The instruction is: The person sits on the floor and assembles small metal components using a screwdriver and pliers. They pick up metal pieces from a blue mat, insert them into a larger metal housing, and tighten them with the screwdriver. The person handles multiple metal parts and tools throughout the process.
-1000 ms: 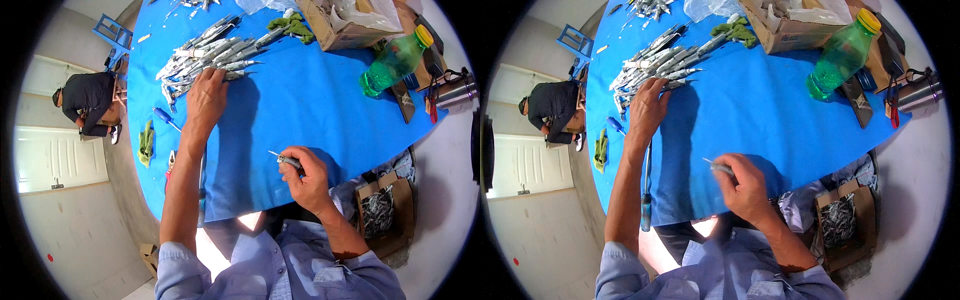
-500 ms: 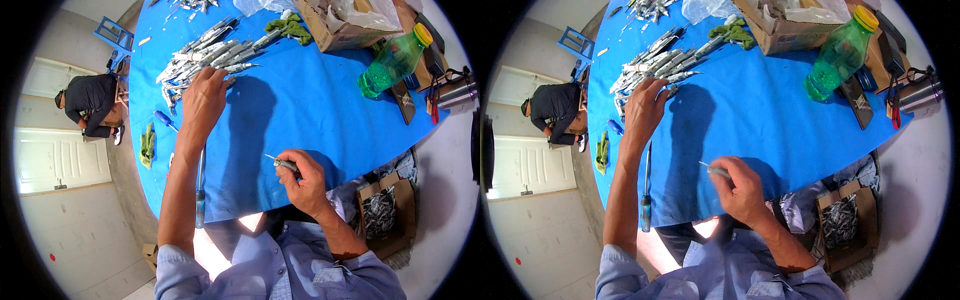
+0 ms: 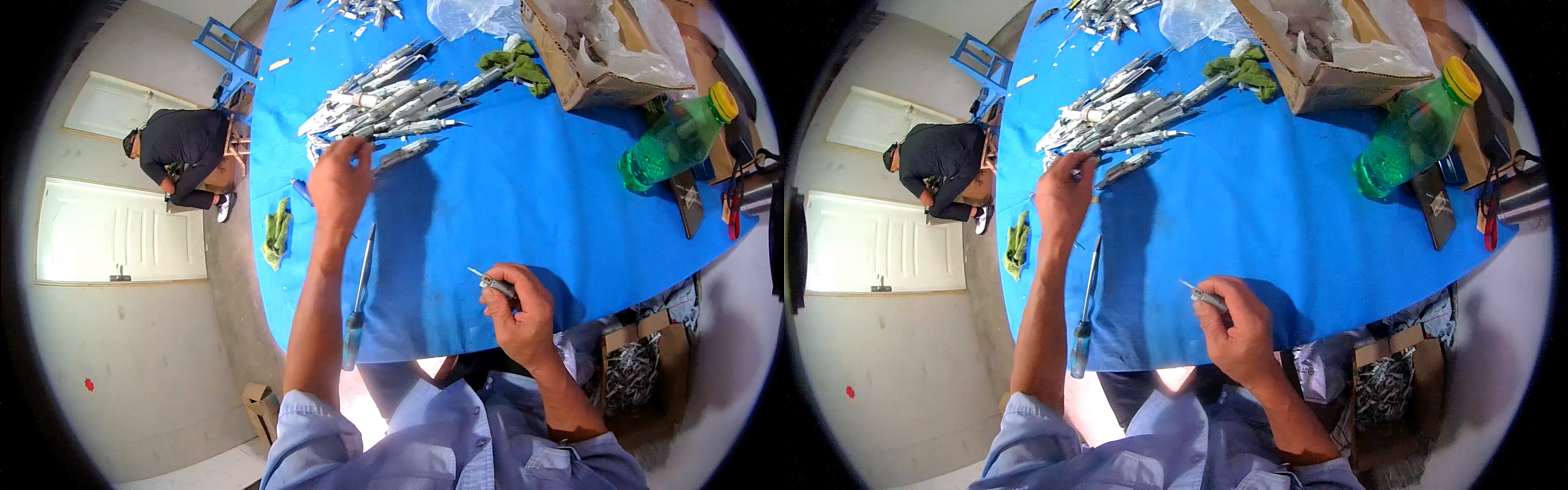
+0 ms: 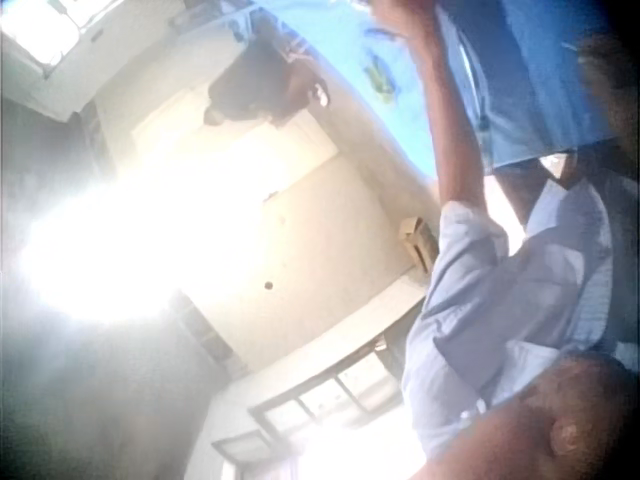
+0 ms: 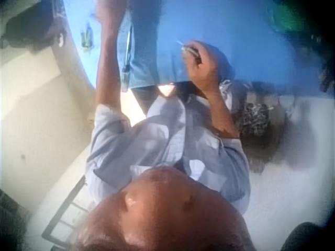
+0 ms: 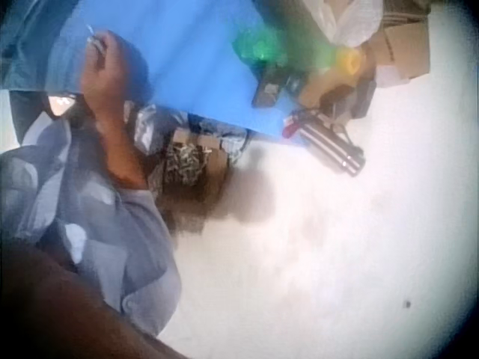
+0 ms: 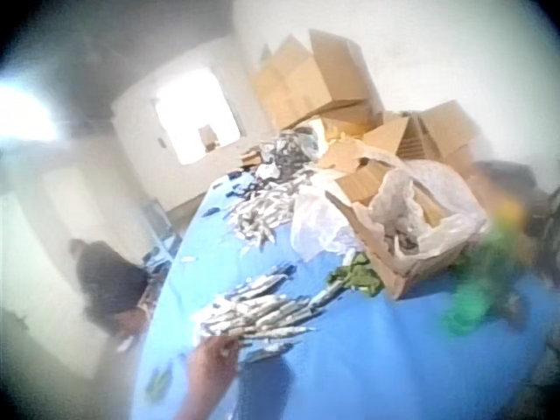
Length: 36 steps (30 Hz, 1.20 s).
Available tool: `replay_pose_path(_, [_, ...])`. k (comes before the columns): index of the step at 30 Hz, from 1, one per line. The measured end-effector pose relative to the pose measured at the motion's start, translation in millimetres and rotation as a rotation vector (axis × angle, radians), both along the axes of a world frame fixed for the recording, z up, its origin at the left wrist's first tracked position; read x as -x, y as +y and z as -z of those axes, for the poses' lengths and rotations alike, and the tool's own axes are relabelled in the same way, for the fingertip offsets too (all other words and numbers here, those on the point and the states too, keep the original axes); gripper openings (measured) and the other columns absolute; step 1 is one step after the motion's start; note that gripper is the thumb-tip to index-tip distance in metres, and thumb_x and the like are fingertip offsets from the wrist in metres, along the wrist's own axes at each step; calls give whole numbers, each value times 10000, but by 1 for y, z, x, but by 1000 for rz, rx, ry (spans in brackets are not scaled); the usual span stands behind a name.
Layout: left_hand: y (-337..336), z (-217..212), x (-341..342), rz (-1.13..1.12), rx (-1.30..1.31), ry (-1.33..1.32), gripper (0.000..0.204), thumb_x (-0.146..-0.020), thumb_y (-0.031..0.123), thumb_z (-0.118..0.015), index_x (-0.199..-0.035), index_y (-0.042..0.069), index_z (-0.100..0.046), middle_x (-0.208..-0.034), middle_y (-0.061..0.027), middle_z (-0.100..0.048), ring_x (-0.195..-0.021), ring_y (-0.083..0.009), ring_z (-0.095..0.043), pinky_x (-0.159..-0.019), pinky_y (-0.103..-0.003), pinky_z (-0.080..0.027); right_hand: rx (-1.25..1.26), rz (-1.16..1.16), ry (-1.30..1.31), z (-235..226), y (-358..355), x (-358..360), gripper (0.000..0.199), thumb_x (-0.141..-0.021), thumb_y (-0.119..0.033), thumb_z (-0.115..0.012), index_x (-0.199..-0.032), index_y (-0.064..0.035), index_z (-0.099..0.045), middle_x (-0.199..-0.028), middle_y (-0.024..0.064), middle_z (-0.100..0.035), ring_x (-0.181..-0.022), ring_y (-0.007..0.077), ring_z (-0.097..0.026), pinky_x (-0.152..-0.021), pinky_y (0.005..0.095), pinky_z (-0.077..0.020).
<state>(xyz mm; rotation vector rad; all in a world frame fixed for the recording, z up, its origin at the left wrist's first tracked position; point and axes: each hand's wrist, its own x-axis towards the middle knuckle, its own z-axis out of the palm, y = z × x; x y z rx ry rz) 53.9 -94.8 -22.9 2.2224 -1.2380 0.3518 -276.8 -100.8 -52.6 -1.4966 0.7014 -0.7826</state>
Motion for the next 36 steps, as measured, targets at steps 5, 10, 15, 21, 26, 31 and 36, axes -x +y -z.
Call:
replay_pose_path(5, [63,-1,-80,-307,-45,158,266,-948,279,-733,-1017,34,-810,-906,-157,-796,-809,-259,-777,-755,-378,-580,24,-4,-11,4,3,-2,186,-979,-56,-739,-1134,19,-669,-1040,132,-709,-809,197,-699,-653,303,-567])
replay_pose_path(10, [62,-7,-76,-308,-71,170,280,-943,274,-735,-1036,19,-803,-925,-164,-800,-843,-290,-779,-795,-383,-587,58,-2,11,4,1,-2,196,-974,-60,-746,-1133,22,-666,-1040,132,-708,-810,198,-701,-655,307,-569])
replay_pose_path(15, [30,-8,-61,-167,8,165,275,-949,269,-749,-1058,21,-799,-928,-134,-802,-811,-243,-759,-775,-364,-582,30,9,17,3,2,-3,189,-969,-50,-744,-1126,20,-668,-1034,128,-704,-791,180,-698,-646,298,-570])
replay_pose_path(21, [-7,-15,-46,72,11,-52,183,-950,157,-733,-1063,25,-792,-992,-144,-782,-867,-244,-753,-786,-366,-579,34,15,34,2,1,-2,175,-964,-36,-745,-1117,16,-676,-1027,121,-704,-783,165,-695,-645,286,-568])
replay_pose_path(26, [-40,-10,-42,137,6,-69,207,-958,215,-689,-1031,49,-789,-937,-153,-771,-866,-368,-725,-800,-448,-567,50,2,24,-1,1,-3,166,-967,-28,-739,-1113,20,-679,-1003,117,-703,-766,157,-693,-635,288,-567])
replay_pose_path(31, [-45,-18,-43,178,-85,229,253,-931,232,-674,-1013,22,-789,-820,-190,-740,-732,-332,-720,-724,-437,-556,74,13,-1,-1,0,-4,146,-971,-12,-723,-1106,23,-680,-956,114,-699,-746,154,-698,-614,282,-558])
replay_pose_path(36, [-22,-11,-56,109,-216,372,310,-937,273,-677,-953,-21,-775,-713,-110,-678,-631,-178,-596,-618,-375,-489,40,1,-1,-7,1,-5,122,-975,-4,-703,-1092,24,-680,-924,106,-697,-740,147,-701,-611,281,-557])
